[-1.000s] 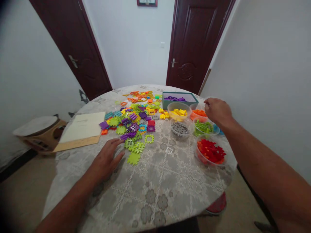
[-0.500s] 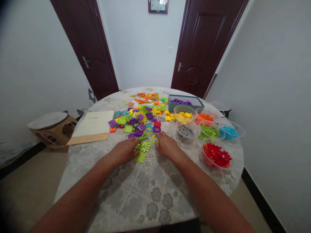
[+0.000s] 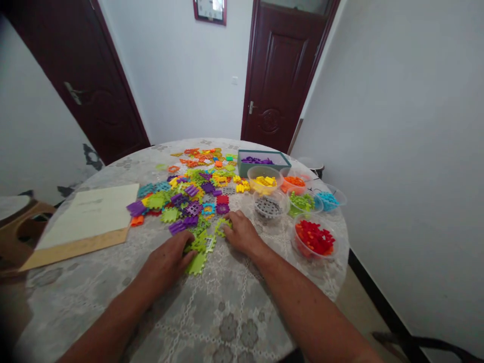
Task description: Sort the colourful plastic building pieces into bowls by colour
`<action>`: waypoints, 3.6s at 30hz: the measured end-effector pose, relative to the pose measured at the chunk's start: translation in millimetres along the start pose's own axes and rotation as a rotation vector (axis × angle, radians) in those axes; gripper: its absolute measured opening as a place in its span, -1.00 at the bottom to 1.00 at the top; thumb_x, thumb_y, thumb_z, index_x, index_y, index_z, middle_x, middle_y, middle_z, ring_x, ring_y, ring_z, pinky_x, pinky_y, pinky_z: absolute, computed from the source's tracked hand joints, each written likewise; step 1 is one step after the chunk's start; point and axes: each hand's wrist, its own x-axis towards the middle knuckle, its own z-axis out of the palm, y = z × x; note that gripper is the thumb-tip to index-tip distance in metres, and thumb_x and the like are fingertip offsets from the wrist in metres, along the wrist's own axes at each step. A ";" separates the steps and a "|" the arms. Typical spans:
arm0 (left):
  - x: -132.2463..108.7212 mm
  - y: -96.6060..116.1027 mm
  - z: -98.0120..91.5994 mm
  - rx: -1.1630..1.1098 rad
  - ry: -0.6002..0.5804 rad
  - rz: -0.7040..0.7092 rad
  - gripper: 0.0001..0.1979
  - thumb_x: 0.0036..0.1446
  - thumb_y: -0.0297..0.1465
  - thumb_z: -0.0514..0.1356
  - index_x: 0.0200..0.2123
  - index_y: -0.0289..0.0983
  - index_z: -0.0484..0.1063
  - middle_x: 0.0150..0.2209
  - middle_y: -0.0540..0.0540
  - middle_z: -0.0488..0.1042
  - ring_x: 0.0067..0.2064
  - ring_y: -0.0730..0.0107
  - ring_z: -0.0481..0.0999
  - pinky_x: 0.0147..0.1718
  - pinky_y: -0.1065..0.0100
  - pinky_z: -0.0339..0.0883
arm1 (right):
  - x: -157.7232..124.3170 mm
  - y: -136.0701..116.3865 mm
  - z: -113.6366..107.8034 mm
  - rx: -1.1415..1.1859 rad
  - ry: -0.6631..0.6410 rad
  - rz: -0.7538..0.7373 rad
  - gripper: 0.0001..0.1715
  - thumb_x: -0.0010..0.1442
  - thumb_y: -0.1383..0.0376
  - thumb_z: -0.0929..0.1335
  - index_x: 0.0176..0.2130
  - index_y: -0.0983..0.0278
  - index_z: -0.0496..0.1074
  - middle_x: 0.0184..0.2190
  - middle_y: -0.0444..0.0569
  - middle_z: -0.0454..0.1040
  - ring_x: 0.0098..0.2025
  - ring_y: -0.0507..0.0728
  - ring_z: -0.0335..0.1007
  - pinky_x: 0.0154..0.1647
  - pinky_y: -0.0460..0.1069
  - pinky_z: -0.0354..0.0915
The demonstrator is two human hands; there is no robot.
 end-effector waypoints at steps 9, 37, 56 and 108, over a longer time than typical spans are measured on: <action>5.1 -5.3 4.6 -0.095 0.096 -0.029 -0.78 0.33 -0.28 0.13 -0.01 -0.18 0.32 -0.15 -0.12 0.55 -0.14 0.18 0.58 -0.15 0.22 0.37 | -4.0 -15.3 2.5 0.489 -0.081 0.121 -0.77 0.25 0.23 0.37 -0.09 0.23 0.48 -0.37 -0.17 0.50 -0.43 0.02 0.36 -0.41 -0.10 0.27; -10.6 17.6 -22.0 0.096 -0.259 0.152 -0.55 0.18 -0.14 0.34 0.07 -0.15 0.39 0.05 -0.15 0.42 0.02 0.10 0.49 -0.07 0.16 0.41 | -7.6 -19.3 -14.4 0.584 -0.293 0.275 -0.77 0.19 0.17 0.41 -0.20 0.25 0.45 -0.59 -0.21 0.36 -0.59 0.01 0.24 -0.58 -0.10 0.12; -9.4 14.8 -22.4 -0.044 -0.237 0.162 -0.54 0.12 -0.19 0.42 0.03 -0.10 0.36 0.08 -0.10 0.41 0.07 0.15 0.45 -0.03 0.20 0.38 | -13.8 -31.2 -7.0 0.666 -0.350 0.351 -0.73 0.14 0.09 0.42 -0.25 0.20 0.38 -0.66 -0.30 0.24 -0.62 -0.01 0.09 -0.59 -0.10 -0.01; -20.7 18.2 -6.8 -0.139 -0.012 -0.002 -0.64 0.21 -0.31 0.26 0.02 -0.20 0.25 0.05 -0.21 0.36 0.07 0.08 0.43 0.05 0.04 0.41 | -16.2 -15.4 -1.2 0.639 -0.380 0.318 -0.42 0.16 0.16 0.47 0.13 0.21 0.36 -0.48 -0.23 0.39 -0.51 0.04 0.41 -0.54 -0.08 0.33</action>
